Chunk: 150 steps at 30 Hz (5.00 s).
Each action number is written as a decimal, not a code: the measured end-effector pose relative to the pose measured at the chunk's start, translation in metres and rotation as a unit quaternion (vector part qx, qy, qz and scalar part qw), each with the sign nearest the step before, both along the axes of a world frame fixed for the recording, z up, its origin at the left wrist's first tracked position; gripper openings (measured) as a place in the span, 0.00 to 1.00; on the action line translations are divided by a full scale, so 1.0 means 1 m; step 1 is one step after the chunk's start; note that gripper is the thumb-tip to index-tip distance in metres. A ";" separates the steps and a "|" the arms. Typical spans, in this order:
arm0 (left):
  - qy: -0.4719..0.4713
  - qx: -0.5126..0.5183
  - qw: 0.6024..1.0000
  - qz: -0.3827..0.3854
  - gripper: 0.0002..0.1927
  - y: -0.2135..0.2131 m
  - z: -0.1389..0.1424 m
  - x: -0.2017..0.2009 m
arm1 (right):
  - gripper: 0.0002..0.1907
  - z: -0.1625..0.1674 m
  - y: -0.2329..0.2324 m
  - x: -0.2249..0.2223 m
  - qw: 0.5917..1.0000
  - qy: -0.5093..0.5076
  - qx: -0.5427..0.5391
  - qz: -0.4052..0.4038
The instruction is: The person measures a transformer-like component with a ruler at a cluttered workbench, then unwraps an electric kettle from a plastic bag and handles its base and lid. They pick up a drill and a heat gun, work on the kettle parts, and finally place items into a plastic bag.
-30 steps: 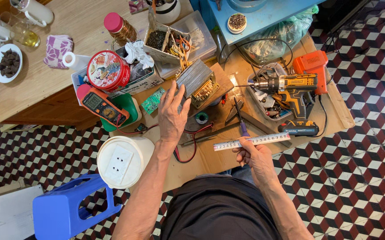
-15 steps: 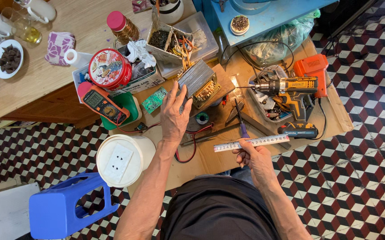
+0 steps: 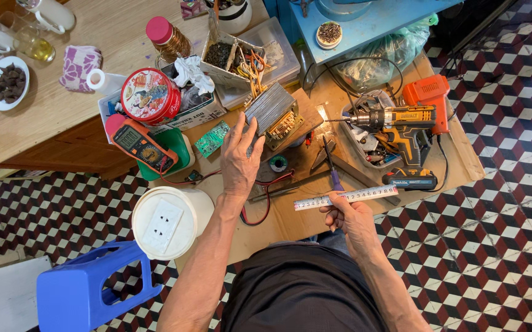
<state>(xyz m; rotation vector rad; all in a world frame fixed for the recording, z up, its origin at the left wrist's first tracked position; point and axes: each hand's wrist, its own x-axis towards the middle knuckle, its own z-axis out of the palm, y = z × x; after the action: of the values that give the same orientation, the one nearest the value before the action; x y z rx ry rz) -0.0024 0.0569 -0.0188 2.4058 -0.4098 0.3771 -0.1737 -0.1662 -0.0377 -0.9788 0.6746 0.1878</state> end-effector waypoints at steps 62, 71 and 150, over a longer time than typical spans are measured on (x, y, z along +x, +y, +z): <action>0.007 -0.072 0.997 0.024 0.22 0.005 0.001 0.001 | 0.14 0.002 0.011 0.004 0.999 0.023 -0.025 0.033; 0.001 -0.073 0.997 0.022 0.23 0.007 0.000 0.001 | 0.15 -0.002 0.013 0.002 0.998 0.020 -0.033 0.040; 0.401 -0.449 0.792 0.098 0.19 -0.013 0.083 0.036 | 0.18 0.095 0.012 0.165 0.934 -0.015 -0.176 0.312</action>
<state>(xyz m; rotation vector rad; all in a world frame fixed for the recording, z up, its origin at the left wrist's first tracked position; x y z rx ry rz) 0.0341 0.0434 0.0646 1.4436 0.3606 -0.3354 -0.0082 -0.1545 0.0576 -1.5233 0.3512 0.6246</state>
